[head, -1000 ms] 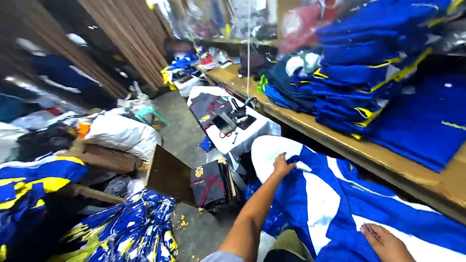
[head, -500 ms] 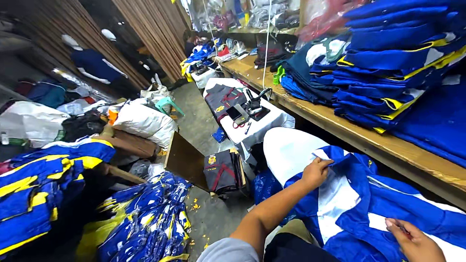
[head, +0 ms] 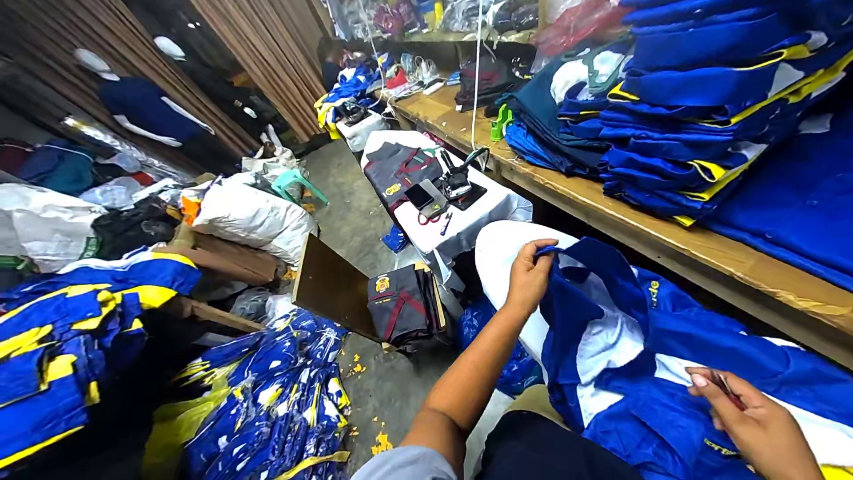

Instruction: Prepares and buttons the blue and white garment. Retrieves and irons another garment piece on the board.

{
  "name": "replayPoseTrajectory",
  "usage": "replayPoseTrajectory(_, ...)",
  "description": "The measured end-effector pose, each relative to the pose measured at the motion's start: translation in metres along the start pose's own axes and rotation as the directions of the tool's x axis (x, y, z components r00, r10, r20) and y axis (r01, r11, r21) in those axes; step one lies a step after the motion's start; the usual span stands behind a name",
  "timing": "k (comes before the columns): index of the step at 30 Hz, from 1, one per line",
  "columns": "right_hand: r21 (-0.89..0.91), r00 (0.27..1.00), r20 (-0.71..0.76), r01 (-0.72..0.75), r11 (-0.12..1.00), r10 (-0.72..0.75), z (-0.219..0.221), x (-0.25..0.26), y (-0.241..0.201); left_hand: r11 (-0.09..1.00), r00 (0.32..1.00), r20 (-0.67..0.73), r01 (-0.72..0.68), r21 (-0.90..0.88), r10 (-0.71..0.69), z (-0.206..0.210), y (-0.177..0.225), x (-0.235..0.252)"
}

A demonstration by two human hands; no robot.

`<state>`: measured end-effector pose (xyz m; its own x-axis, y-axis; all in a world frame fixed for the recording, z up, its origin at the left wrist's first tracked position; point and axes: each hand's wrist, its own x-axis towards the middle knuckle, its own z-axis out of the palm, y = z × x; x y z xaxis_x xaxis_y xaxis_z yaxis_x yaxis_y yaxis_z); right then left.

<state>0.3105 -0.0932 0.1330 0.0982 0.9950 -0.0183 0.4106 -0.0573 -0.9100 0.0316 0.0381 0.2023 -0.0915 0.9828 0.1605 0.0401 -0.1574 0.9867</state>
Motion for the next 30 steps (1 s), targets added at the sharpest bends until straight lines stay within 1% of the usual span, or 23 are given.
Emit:
replayPoseTrajectory(3, 0.074, 1.000, 0.003, 0.000, 0.997, 0.000, 0.000, -0.001, -0.008, 0.999, 0.999, 0.043, -0.031, -0.009, 0.031, 0.000, 0.000, -0.012)
replayPoseTrajectory(6, 0.172, 0.998, -0.055, -0.024, 0.985, 0.034, 0.007, 0.000, -0.008, 1.000, 0.994, 0.101, 0.030, -0.006, -0.029, 0.007, -0.011, -0.028)
replayPoseTrajectory(11, 0.356, 0.982, -0.142, -0.063, 0.932, 0.120, 0.019, 0.002, -0.006, 0.976, 0.975, 0.170, 0.168, -0.136, -0.144, 0.013, -0.015, -0.041)
replayPoseTrajectory(14, 0.438, 0.982, -0.152, -0.032, 0.898, 0.109, 0.022, 0.001, -0.004, 0.964, 0.974, 0.160, 0.189, -0.186, -0.160, 0.014, -0.014, -0.040)
replayPoseTrajectory(18, 0.515, 0.986, -0.135, -0.015, 0.857, 0.098, 0.025, 0.000, -0.007, 0.940, 0.974, 0.173, 0.189, -0.284, -0.144, 0.017, -0.020, -0.042)
replayPoseTrajectory(22, 0.530, 0.984, -0.161, 0.020, 0.848, 0.077, 0.033, 0.004, -0.011, 0.927, 0.976, 0.177, 0.182, -0.328, -0.130, 0.024, -0.020, -0.044)
replayPoseTrajectory(27, 0.499, 0.995, -0.092, 0.011, 0.867, 0.040, 0.035, 0.002, -0.011, 0.931, 0.970, 0.204, 0.191, -0.311, -0.131, 0.027, -0.023, -0.051)
replayPoseTrajectory(30, 0.494, 0.994, -0.102, 0.026, 0.869, 0.028, 0.037, 0.000, -0.010, 0.940, 0.969, 0.213, 0.183, -0.287, -0.123, 0.024, -0.025, -0.055)
